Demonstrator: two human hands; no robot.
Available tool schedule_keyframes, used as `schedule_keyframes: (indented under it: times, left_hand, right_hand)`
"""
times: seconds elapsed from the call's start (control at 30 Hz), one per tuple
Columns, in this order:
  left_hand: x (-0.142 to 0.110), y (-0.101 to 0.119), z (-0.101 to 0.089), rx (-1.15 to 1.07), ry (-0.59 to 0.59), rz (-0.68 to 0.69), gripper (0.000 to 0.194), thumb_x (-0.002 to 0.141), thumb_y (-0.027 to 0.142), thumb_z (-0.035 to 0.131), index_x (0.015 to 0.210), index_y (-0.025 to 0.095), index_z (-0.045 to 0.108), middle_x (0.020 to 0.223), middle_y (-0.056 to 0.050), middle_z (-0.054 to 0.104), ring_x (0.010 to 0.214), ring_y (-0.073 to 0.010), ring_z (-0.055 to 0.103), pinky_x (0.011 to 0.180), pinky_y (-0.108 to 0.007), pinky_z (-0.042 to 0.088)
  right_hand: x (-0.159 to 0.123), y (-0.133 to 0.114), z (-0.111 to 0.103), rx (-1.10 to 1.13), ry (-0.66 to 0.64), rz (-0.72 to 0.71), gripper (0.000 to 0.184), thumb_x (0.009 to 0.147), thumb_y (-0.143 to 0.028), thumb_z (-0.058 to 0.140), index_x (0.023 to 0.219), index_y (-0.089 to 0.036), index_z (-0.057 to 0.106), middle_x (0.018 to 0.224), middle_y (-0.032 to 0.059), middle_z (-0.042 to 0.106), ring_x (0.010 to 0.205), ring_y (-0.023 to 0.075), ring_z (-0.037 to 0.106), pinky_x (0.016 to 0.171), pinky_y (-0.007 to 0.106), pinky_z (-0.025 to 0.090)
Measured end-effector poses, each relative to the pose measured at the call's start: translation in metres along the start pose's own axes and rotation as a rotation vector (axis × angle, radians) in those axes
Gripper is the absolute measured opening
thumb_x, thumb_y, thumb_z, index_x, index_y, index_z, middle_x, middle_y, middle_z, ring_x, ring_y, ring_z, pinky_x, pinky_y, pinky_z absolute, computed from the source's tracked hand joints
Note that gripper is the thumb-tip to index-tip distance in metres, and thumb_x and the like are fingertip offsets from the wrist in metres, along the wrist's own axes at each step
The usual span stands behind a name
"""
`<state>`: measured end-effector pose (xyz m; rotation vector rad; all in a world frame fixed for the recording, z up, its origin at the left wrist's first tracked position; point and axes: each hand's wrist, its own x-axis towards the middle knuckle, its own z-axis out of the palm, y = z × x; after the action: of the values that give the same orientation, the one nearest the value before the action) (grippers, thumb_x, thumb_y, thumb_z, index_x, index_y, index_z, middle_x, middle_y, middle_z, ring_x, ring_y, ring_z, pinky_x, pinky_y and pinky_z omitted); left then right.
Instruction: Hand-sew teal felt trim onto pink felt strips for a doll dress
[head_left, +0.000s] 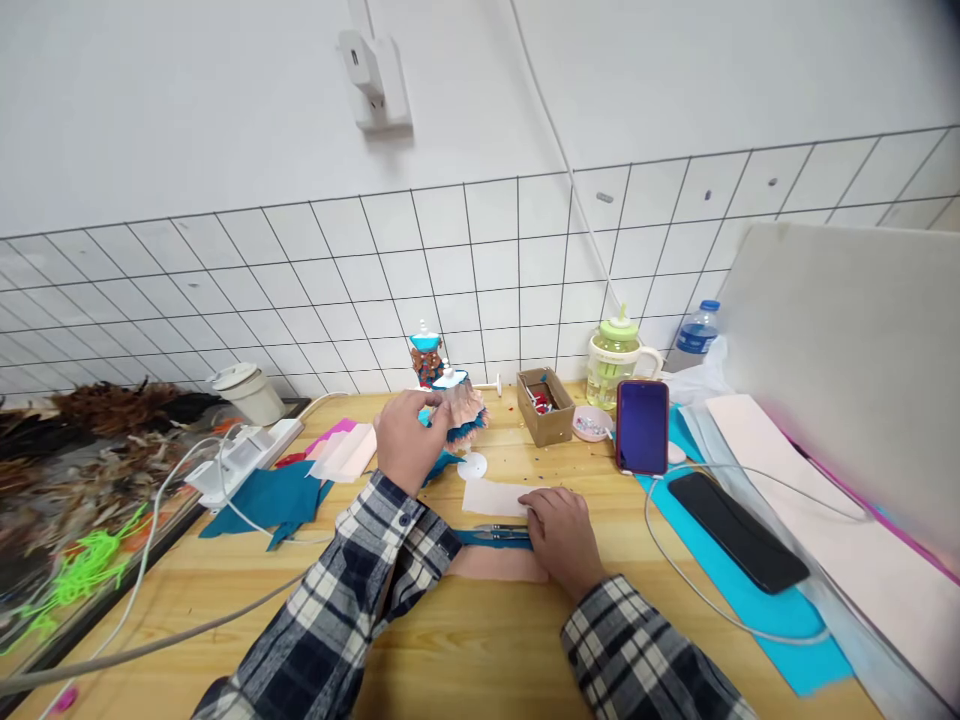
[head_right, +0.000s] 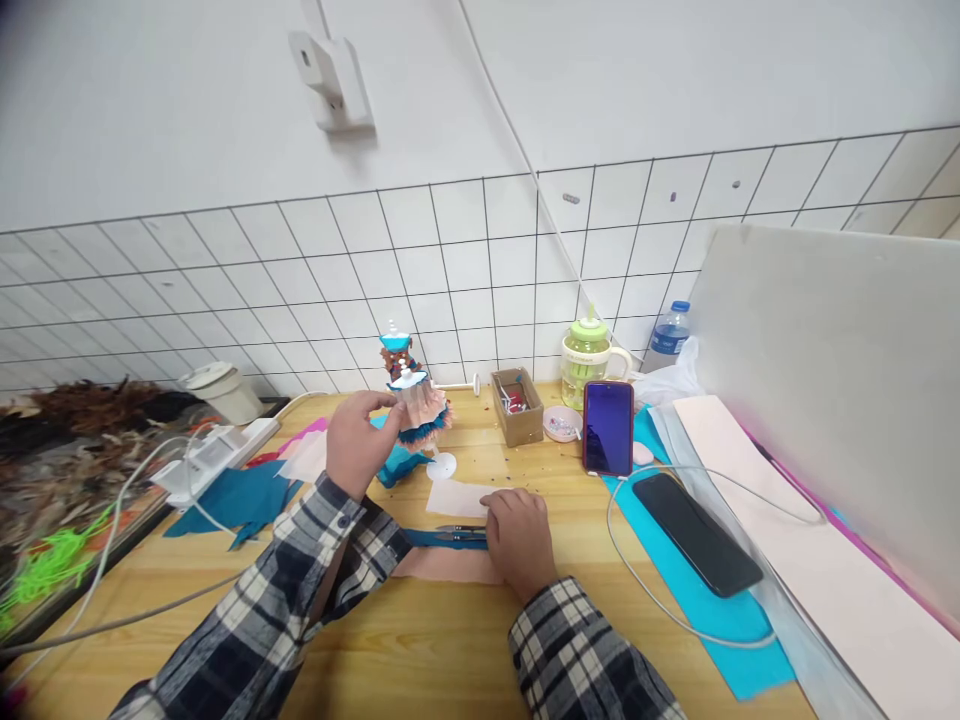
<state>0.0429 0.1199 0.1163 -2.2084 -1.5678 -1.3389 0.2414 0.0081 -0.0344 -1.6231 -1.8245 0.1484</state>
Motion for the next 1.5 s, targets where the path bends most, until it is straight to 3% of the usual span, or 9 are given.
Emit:
schedule_keyframes:
  times: [0.1,0.3,0.4,0.57,0.73,0.87,1.17,1.4,1.5]
  left_hand:
    - [-0.001,-0.006,0.007,-0.12,0.009,-0.063,0.01,0.081,0.029,0.059,0.082,0.02,0.065,0.101,-0.006,0.068,0.101,-0.0237,0.062,0.087,-0.035,0.048]
    - [-0.004,-0.005,0.013,-0.251,-0.067,-0.216,0.012,0.081,0.032,0.06,0.083,0.021,0.063,0.081,0.0,0.07,0.081,-0.0185,0.068,0.077,-0.029,0.051]
    - [-0.006,-0.002,0.011,-0.284,-0.043,-0.2,0.017,0.082,0.037,0.061,0.088,0.021,0.059,0.083,-0.001,0.069,0.081,-0.0182,0.068,0.078,-0.029,0.051]
    - [-0.008,0.0,0.013,-0.214,-0.032,-0.124,0.034,0.074,0.044,0.069,0.093,0.02,0.054,0.099,-0.005,0.066,0.099,-0.0235,0.063,0.087,-0.035,0.049]
    - [-0.009,-0.004,0.019,-0.248,-0.107,-0.138,0.023,0.08,0.042,0.063,0.088,0.021,0.06,0.09,-0.003,0.07,0.089,-0.0212,0.067,0.082,-0.033,0.05]
    - [-0.012,-0.008,0.018,-0.261,-0.123,-0.141,0.024,0.082,0.043,0.061,0.088,0.02,0.065,0.088,-0.002,0.072,0.086,-0.0198,0.067,0.08,-0.03,0.05]
    - [-0.016,-0.015,0.025,-0.229,-0.059,-0.17,0.023,0.085,0.04,0.058,0.09,0.019,0.068,0.09,-0.004,0.073,0.089,-0.0218,0.068,0.083,-0.034,0.052]
    - [-0.02,-0.012,0.024,-0.317,-0.018,-0.141,0.03,0.08,0.04,0.067,0.101,0.019,0.06,0.102,-0.005,0.071,0.098,-0.0208,0.068,0.089,-0.033,0.052]
    - [-0.023,-0.013,0.024,-0.309,-0.025,-0.127,0.023,0.081,0.038,0.064,0.096,0.02,0.062,0.108,-0.007,0.071,0.101,-0.022,0.067,0.091,-0.035,0.051]
  right_hand:
    - [0.0,0.002,0.0,0.013,-0.011,0.006,0.024,0.089,-0.014,0.05,0.102,-0.025,0.068,0.101,0.0025,0.07,0.099,0.0204,0.056,0.091,0.037,0.033]
    - [0.0,0.003,0.001,0.03,-0.027,0.003,0.024,0.089,-0.014,0.05,0.101,-0.025,0.068,0.099,0.0024,0.071,0.097,0.0203,0.057,0.089,0.036,0.034]
    - [0.0,0.003,0.001,0.042,-0.019,0.001,0.025,0.088,-0.014,0.05,0.102,-0.024,0.068,0.1,0.0029,0.071,0.097,0.0205,0.057,0.09,0.037,0.034]
    - [0.0,0.0,0.001,0.073,0.004,-0.018,0.026,0.088,-0.014,0.049,0.105,-0.024,0.067,0.102,0.0034,0.07,0.098,0.0205,0.056,0.09,0.036,0.035]
    - [0.0,-0.001,0.0,0.09,-0.001,-0.026,0.025,0.088,-0.014,0.05,0.103,-0.024,0.067,0.101,0.003,0.07,0.096,0.0203,0.056,0.09,0.036,0.035]
    - [0.0,0.001,0.0,0.094,-0.002,-0.004,0.025,0.088,-0.013,0.05,0.102,-0.024,0.067,0.101,0.0025,0.07,0.097,0.0206,0.056,0.09,0.036,0.036]
    - [0.002,0.004,0.003,0.084,-0.025,0.006,0.024,0.087,-0.013,0.051,0.101,-0.023,0.068,0.1,0.0031,0.07,0.096,0.0202,0.057,0.089,0.035,0.037]
    - [0.002,0.004,0.001,0.094,-0.023,0.013,0.024,0.087,-0.012,0.051,0.1,-0.024,0.068,0.1,0.0022,0.07,0.096,0.0201,0.057,0.089,0.035,0.038]
    - [0.002,0.005,0.002,0.084,-0.03,0.012,0.023,0.087,-0.013,0.052,0.1,-0.024,0.068,0.1,0.0023,0.07,0.096,0.0196,0.057,0.089,0.035,0.038]
